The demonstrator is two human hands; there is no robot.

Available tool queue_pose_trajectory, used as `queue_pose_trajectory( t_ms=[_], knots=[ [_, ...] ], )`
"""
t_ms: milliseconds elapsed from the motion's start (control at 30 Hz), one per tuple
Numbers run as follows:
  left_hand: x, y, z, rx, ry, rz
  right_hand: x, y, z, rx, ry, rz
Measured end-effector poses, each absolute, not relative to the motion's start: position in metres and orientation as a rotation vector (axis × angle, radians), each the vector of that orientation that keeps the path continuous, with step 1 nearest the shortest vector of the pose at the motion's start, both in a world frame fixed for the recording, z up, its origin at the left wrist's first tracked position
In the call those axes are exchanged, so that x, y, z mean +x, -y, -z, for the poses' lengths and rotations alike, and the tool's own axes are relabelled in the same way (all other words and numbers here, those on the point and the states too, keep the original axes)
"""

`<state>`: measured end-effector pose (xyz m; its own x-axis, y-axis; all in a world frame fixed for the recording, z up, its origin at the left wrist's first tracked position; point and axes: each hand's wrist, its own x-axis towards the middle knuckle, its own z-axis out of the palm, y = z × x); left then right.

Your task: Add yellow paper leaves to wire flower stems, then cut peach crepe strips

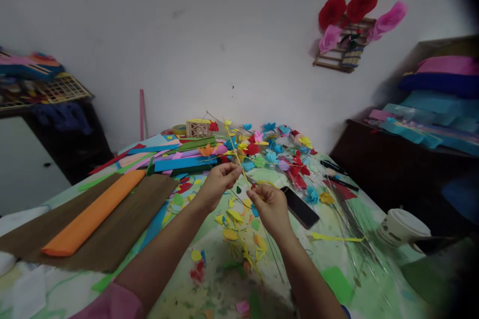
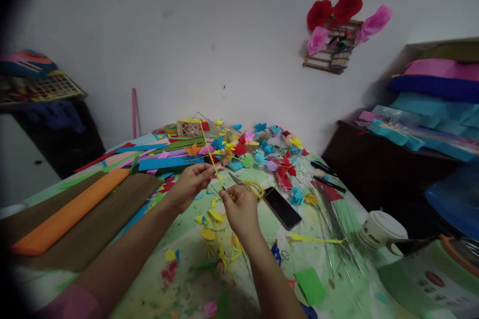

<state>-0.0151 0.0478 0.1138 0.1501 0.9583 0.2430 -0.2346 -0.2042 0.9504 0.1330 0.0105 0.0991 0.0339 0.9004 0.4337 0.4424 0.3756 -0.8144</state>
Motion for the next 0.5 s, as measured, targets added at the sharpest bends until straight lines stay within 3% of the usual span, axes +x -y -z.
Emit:
queue_pose_trajectory(
  t_ms=[233, 500],
  knots=[
    [-0.038, -0.054, -0.127, 1.324, -0.981, -1.617, 0.133, -0.005, -0.096, -1.319, 1.762, -0.089],
    [-0.032, -0.047, -0.127, 1.473, -1.052, -1.507, 0.129, 0.004, -0.097, -1.337, 1.888, 0.534]
  ],
)
